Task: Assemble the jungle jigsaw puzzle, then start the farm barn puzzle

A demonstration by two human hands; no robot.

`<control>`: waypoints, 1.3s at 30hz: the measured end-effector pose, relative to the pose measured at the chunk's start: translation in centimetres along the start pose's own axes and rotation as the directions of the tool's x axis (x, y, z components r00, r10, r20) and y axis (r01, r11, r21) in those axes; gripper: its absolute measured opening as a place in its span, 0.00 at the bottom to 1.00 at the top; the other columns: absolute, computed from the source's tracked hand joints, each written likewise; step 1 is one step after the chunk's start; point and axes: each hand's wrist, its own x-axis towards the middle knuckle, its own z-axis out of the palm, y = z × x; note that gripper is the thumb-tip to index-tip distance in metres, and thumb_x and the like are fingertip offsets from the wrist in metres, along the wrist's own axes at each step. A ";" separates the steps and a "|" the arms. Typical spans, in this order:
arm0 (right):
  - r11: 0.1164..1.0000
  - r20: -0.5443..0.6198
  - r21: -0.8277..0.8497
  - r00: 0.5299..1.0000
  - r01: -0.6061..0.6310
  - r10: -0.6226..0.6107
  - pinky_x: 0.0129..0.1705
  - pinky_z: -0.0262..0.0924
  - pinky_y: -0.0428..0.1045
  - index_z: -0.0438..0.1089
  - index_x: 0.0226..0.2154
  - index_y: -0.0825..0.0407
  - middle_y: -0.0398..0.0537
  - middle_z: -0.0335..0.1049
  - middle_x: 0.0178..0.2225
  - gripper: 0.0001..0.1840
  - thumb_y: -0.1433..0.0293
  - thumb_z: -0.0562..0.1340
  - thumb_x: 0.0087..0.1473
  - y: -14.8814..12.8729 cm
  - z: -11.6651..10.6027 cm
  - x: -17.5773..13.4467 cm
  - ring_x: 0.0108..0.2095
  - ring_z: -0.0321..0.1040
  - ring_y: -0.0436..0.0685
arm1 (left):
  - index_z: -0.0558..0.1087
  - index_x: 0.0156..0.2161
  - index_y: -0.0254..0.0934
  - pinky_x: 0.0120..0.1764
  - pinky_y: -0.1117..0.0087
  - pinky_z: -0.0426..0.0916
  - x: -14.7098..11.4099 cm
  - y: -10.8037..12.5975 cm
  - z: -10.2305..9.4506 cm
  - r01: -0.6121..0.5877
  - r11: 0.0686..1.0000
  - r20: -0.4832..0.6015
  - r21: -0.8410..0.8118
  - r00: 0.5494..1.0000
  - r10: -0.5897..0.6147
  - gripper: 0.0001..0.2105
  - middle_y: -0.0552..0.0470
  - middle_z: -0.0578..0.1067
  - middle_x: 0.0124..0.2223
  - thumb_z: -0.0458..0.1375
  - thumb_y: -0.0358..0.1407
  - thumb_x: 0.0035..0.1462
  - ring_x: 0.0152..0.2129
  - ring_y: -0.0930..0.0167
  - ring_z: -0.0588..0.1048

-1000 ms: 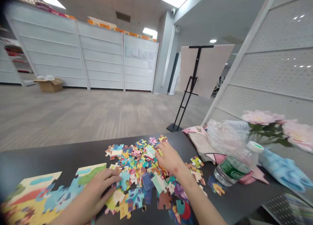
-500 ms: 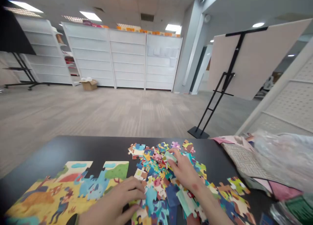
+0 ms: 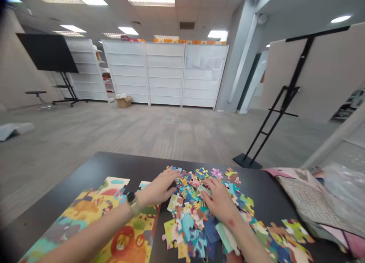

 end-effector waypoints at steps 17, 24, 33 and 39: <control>1.000 -0.098 -0.007 0.995 0.030 -0.030 0.54 0.64 0.62 0.72 0.46 0.50 0.56 0.75 0.47 0.21 0.54 0.54 0.61 4.3 1.9 0.4 0.50 0.70 0.68 | 0.67 0.35 0.39 0.41 0.68 0.65 -4.2 -7.6 -6.6 0.175 0.929 -0.223 -0.327 0.941 -0.256 0.19 0.55 0.65 0.34 0.48 0.53 0.66 0.33 0.69 0.66; 1.000 -0.093 -0.018 0.996 0.010 -0.012 0.53 0.65 0.61 0.74 0.43 0.48 0.55 0.76 0.46 0.20 0.54 0.54 0.61 4.0 1.8 0.5 0.50 0.71 0.67 | 0.64 0.42 0.39 0.26 0.75 0.61 -10.3 -11.2 -5.7 0.196 0.789 -0.204 -0.583 0.904 -0.376 0.17 0.59 0.63 0.29 0.48 0.52 0.65 0.22 0.76 0.64; 0.999 -0.070 -0.031 0.997 -0.028 0.026 0.52 0.66 0.60 0.74 0.44 0.50 0.56 0.76 0.46 0.22 0.55 0.52 0.61 2.2 0.6 0.5 0.49 0.72 0.66 | 0.71 0.43 0.38 0.29 0.74 0.61 -10.2 -10.8 -5.8 0.233 0.854 -0.166 -0.464 0.925 -0.343 0.12 0.59 0.66 0.28 0.62 0.41 0.56 0.24 0.74 0.66; 0.999 -0.069 -0.033 0.997 -0.037 0.035 0.50 0.67 0.60 0.74 0.42 0.48 0.55 0.77 0.45 0.21 0.54 0.52 0.60 2.1 0.5 0.6 0.48 0.72 0.67 | 0.74 0.37 0.39 0.37 0.70 0.64 -10.8 -11.3 -5.8 0.332 0.909 -0.185 -0.252 0.905 -0.382 0.11 0.54 0.73 0.34 0.66 0.40 0.49 0.34 0.67 0.71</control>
